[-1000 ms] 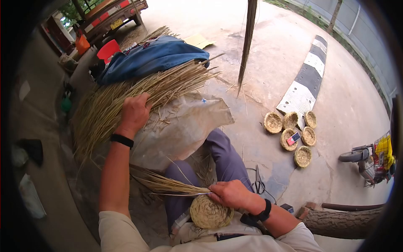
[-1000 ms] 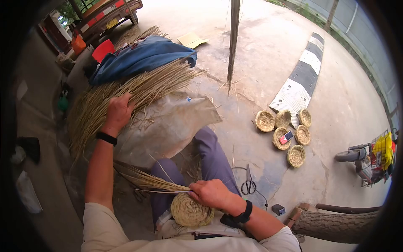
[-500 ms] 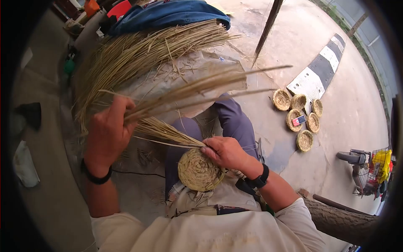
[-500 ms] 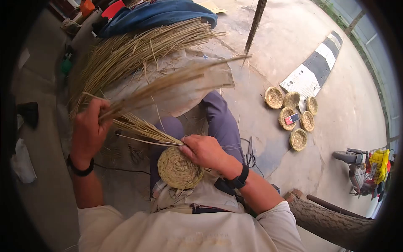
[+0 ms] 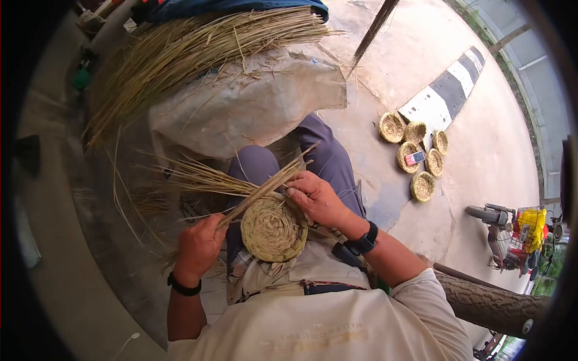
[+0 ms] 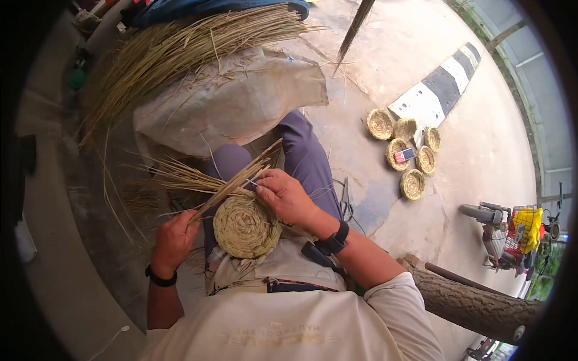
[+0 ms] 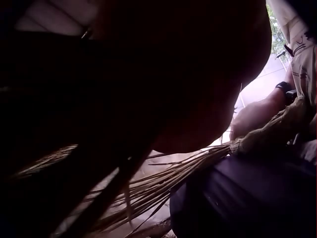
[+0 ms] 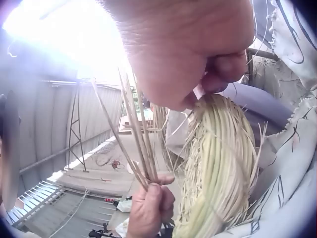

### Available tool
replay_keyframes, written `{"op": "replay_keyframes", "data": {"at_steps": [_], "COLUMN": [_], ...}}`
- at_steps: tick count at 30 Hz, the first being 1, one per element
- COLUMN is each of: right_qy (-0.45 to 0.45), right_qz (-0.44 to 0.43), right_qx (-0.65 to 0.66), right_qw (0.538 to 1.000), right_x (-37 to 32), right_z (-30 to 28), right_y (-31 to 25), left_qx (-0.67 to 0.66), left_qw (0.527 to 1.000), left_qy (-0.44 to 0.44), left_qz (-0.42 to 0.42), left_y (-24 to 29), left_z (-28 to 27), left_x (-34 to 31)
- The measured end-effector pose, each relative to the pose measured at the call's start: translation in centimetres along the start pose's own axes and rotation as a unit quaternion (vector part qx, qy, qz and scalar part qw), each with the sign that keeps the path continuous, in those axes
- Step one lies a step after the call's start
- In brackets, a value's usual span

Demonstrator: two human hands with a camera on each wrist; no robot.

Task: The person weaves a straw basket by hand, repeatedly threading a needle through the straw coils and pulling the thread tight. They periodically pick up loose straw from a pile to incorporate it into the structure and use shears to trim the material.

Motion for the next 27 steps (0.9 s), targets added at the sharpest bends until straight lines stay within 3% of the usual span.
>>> {"op": "replay_keyframes", "data": {"at_steps": [3, 6, 9, 10, 14, 27], "right_qy": [0.058, 0.072, -0.086, -0.073, -0.179, -0.146], "right_qz": [-0.07, -0.049, 0.027, -0.023, 0.003, 0.042], "right_qx": [-0.099, -0.246, -0.372, -0.362, -0.408, -0.397], "right_qw": [0.991, 0.965, 0.924, 0.929, 0.896, 0.905], "right_x": [-0.9, -3.0, -4.9, -5.5, -5.3, -2.5], "right_z": [-1.7, -3.0, -3.1, -2.2, 1.2, 4.2], "right_y": [-1.2, -5.3, -7.8, -7.5, -7.3, -6.0], "left_qx": [-0.01, -0.017, -0.033, -0.031, -0.041, -0.053], "left_qw": [1.0, 1.0, 0.999, 0.999, 0.999, 0.998], "left_qy": [-0.005, 0.005, 0.005, 0.007, 0.021, 0.028], "left_qz": [-0.017, -0.02, -0.029, -0.028, -0.022, 0.009], "left_y": [-0.9, -1.5, -1.7, -1.6, -1.7, -0.8], "left_z": [0.5, 0.9, 0.9, 0.9, 0.9, 0.9], "left_x": [-0.3, -0.2, 0.0, 0.0, 0.2, -0.3]}}
Point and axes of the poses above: each hand's wrist, its own x-axis towards the middle knuckle, its own z-axis out of the palm, y = z × x, the point moved 2 cm from there along x, towards the middle knuckle, and after that the axes turned 12 degrees about z, right-handed, at the moved point
